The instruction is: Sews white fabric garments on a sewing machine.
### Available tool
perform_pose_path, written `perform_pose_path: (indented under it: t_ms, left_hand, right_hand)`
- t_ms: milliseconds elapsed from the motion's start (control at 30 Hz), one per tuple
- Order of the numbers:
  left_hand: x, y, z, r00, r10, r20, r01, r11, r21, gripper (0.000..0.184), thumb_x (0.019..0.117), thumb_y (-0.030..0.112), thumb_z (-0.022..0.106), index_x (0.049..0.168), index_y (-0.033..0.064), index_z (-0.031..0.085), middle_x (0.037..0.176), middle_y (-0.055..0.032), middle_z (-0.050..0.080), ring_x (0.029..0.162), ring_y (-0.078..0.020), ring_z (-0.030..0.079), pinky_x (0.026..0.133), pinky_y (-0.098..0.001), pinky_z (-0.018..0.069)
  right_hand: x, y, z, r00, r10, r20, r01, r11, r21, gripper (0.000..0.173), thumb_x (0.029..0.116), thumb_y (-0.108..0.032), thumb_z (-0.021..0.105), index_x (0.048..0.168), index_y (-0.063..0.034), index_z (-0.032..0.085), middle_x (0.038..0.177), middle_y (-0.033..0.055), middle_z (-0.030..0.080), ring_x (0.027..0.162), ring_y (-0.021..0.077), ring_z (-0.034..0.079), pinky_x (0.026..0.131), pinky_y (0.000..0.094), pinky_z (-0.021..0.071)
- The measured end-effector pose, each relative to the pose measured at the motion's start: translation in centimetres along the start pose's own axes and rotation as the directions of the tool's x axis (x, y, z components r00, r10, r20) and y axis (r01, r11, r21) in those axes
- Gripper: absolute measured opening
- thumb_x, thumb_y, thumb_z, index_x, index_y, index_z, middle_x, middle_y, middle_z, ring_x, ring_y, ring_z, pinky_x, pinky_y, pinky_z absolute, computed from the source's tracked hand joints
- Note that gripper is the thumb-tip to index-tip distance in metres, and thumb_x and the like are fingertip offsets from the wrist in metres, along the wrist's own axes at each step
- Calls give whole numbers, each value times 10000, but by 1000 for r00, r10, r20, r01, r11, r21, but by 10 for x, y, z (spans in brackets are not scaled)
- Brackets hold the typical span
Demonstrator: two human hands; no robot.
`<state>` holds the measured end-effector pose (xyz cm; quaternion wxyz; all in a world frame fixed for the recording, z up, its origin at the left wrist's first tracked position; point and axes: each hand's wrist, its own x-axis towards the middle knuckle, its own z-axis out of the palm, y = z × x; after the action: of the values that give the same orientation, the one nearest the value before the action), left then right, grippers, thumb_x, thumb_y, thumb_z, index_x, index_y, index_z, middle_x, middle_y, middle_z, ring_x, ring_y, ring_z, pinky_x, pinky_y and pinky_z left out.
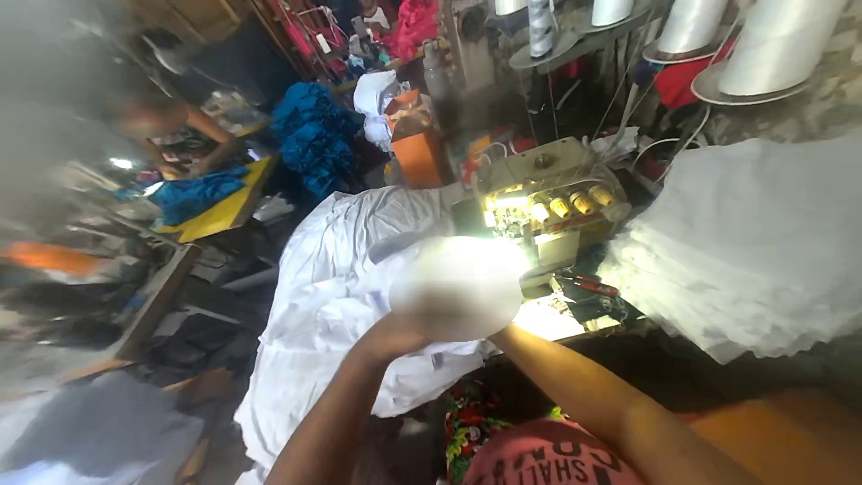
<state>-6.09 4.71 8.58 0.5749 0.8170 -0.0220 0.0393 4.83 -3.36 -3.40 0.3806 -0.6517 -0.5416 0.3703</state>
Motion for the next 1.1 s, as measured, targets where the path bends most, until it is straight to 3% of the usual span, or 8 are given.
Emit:
perform_pose_path:
  t_ms: [100, 200, 267, 367, 600, 800, 933, 1100]
  left_hand:
    - [-22, -20, -13, 991, -22, -133, 1, 987, -160, 165, 914, 408, 719, 833, 268, 747, 902, 155, 711, 910, 30, 652, 829, -183, 535]
    - [-27, -32, -14, 975, 41, -219, -104, 954, -280, 160, 922, 421, 720, 871, 276, 763, 889, 141, 714, 869, 14, 667, 800, -196, 557]
    - [-20, -34, -12, 970, 101, -221, -171, 929, -327, 166, 939, 408, 705, 878, 261, 754, 873, 144, 697, 846, 21, 653, 778, -187, 547]
    - [-5, -31, -15, 962, 167, -216, -230, 923, -308, 189, 948, 415, 692, 860, 258, 748, 850, 149, 690, 814, 32, 644, 739, -170, 538]
    - [16, -19, -43, 958, 150, -243, -217, 936, -278, 135, 940, 414, 701, 907, 303, 771, 835, 181, 700, 759, 75, 631, 668, -117, 518]
    - [32, -20, -68, 968, 151, -202, -203, 941, -270, 115, 938, 409, 700, 901, 320, 762, 805, 196, 691, 736, 85, 626, 665, -114, 519]
    - [45, -13, -85, 976, 172, -135, -203, 942, -267, 111, 961, 363, 688, 918, 292, 761, 807, 179, 691, 734, 73, 632, 662, -115, 523]
    - [60, -5, -97, 978, 175, -110, -200, 933, -300, 103, 975, 312, 676, 954, 257, 761, 822, 153, 712, 728, 67, 651, 651, -112, 541]
  right_hand:
    - [7, 59, 25, 959, -244, -147, 249, 968, 18, 380, 933, -154, 700, 1190, 126, 675, 1192, 285, 686, 1176, 372, 644, 1069, 495, 461]
    - [-10, 93, 11, 772, -374, -514, 421, 907, -28, 193, 900, -100, 690, 977, 71, 734, 936, 172, 739, 883, 221, 722, 842, 382, 592]
    - [-20, 95, -23, 625, -421, -658, 411, 893, -181, 172, 890, -60, 692, 1013, 55, 725, 973, 166, 731, 882, 210, 723, 818, 366, 601]
    - [-21, 79, -71, 578, -508, -639, 327, 861, -389, 236, 891, -154, 737, 1046, 25, 739, 1015, 202, 725, 886, 301, 726, 777, 447, 599]
    - [-6, 75, -107, 711, -542, -448, 453, 841, -298, 179, 902, -176, 743, 989, -20, 748, 1046, 160, 713, 982, 260, 693, 881, 424, 567]
    - [-8, 69, -132, 829, -474, -297, 449, 881, -152, 153, 904, -158, 730, 884, -6, 735, 1039, 152, 699, 928, 205, 662, 840, 399, 538]
    - [-4, 69, -138, 814, -484, -320, 482, 871, -92, 97, 928, -109, 707, 914, -14, 720, 902, 57, 689, 739, 39, 601, 715, 206, 522]
    - [-4, 73, -136, 774, -493, -396, 504, 859, -84, 73, 892, -69, 730, 876, 1, 722, 858, 47, 690, 677, -7, 563, 652, 140, 486]
